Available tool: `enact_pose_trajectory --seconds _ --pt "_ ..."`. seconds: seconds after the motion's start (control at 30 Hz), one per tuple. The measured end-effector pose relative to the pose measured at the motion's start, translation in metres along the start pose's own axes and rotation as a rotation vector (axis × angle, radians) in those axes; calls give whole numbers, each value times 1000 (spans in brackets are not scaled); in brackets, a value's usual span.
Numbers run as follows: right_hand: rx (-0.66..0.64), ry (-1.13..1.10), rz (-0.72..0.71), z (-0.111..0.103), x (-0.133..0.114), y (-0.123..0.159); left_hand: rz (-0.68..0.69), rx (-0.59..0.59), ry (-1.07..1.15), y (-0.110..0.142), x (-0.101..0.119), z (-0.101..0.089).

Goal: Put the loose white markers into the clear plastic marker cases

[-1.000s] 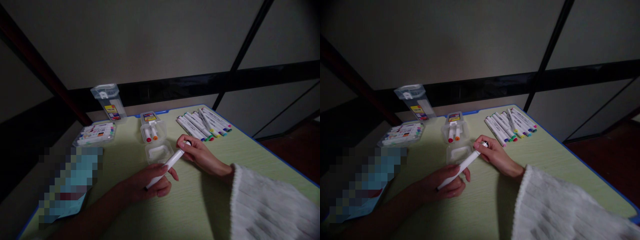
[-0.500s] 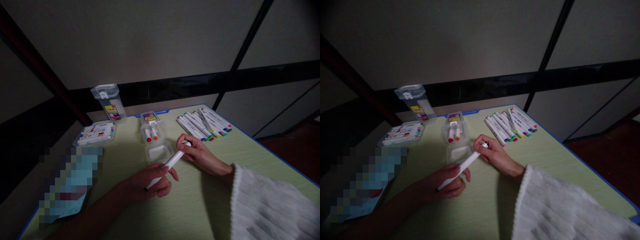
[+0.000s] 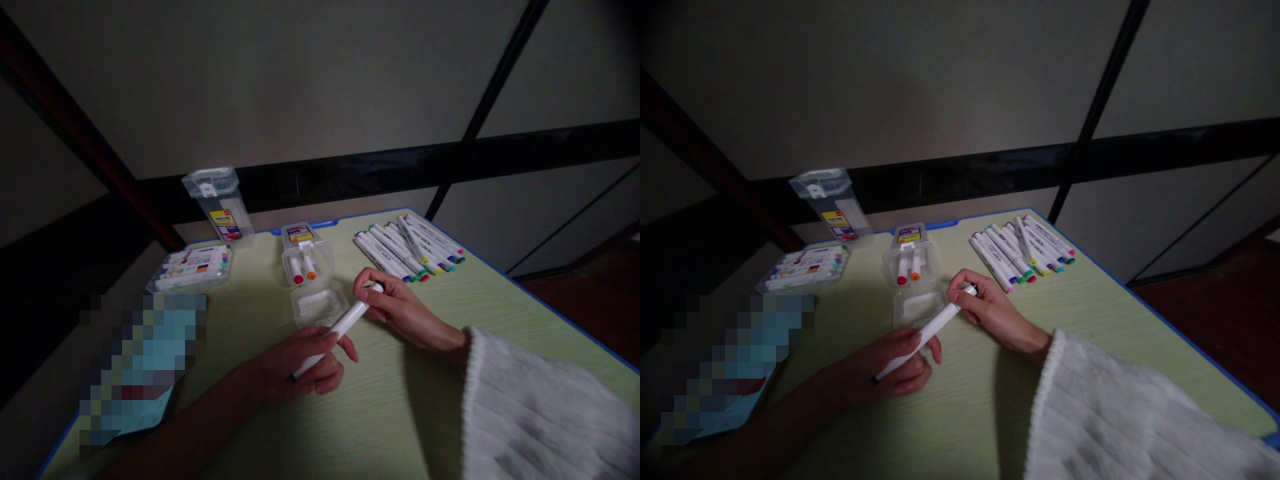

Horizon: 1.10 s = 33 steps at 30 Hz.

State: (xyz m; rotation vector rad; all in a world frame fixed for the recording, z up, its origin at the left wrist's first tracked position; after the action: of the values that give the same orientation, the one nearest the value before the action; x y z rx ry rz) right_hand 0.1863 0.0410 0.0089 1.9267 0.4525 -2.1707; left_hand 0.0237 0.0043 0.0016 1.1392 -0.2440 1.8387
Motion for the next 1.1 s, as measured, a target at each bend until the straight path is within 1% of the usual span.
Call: enact_pose_trajectory --seconds 0.67,0.9,1.1 --pt "-10 -1 10 0 2 0 -10 1 -3 0 1 0" --pt "-8 -30 -2 0 0 1 13 -12 -6 1 1 0" --pt "-59 -49 -16 -1 4 3 14 -6 -6 0 1 -1"
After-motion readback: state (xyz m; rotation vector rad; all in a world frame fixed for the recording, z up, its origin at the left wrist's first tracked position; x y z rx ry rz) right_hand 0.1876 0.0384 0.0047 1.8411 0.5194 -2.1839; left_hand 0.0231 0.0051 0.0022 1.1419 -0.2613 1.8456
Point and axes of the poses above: each hand's wrist, its own y-axis away from the middle knuckle, its own z-axis out of the palm, x = y × z, the point moved 2 cm from there along -y, towards the middle knuckle, and after that the axes turned 1 degree about -z, right-handed, at the moved point
